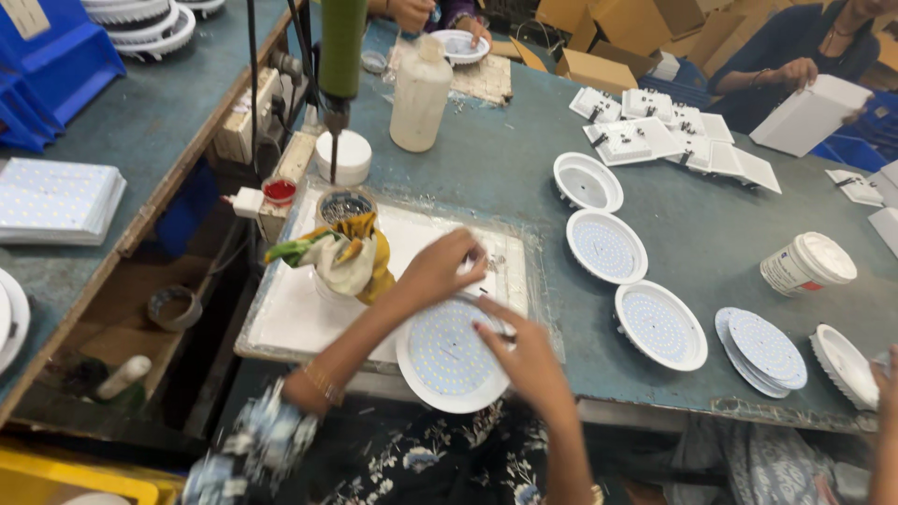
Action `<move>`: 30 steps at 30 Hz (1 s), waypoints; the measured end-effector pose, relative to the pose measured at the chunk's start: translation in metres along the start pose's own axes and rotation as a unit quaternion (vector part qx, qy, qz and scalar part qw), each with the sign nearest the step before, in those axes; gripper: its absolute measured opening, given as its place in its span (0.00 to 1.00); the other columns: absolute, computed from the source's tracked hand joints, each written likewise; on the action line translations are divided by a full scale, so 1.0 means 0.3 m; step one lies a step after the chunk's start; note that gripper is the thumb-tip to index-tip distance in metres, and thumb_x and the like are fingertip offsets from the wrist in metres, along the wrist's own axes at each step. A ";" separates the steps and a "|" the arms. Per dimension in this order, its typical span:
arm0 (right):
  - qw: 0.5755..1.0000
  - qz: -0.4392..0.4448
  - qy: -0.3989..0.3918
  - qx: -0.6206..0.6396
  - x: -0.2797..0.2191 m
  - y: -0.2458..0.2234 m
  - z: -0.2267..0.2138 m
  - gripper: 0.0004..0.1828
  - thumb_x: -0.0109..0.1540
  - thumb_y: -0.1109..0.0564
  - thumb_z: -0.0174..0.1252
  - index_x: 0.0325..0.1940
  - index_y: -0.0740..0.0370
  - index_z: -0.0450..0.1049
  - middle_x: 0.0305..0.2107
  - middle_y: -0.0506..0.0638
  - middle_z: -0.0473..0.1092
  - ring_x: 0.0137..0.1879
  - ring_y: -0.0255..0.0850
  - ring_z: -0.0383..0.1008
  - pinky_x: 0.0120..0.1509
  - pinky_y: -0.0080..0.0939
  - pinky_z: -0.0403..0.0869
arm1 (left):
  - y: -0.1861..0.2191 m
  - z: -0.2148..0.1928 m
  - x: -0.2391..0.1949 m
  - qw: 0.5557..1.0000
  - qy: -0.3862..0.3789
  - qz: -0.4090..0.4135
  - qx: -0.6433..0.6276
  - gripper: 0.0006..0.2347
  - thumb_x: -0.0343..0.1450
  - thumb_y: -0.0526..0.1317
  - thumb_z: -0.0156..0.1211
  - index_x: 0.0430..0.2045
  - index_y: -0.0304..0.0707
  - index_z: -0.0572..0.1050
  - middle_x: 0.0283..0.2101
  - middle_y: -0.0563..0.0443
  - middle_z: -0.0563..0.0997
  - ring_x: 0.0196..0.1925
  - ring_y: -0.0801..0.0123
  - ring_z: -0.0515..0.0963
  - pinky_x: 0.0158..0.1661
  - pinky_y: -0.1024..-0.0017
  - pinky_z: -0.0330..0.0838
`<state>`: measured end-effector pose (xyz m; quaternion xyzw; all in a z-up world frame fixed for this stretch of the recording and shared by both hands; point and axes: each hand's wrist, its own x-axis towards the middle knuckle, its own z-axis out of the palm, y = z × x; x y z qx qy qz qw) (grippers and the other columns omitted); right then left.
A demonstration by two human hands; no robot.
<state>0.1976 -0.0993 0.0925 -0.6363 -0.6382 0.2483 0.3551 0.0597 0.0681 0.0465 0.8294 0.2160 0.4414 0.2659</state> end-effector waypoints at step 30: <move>0.733 -0.245 -0.405 0.488 0.503 -0.559 -0.214 0.42 0.69 0.21 0.38 0.52 0.67 0.62 0.35 0.62 0.69 0.37 0.44 0.75 0.47 0.50 0.79 | 0.347 -0.119 -0.402 0.943 0.042 -0.259 -0.204 0.07 0.68 0.34 0.65 0.37 0.38 0.86 0.33 0.53 0.81 0.30 0.76 0.75 0.29 0.77 0.67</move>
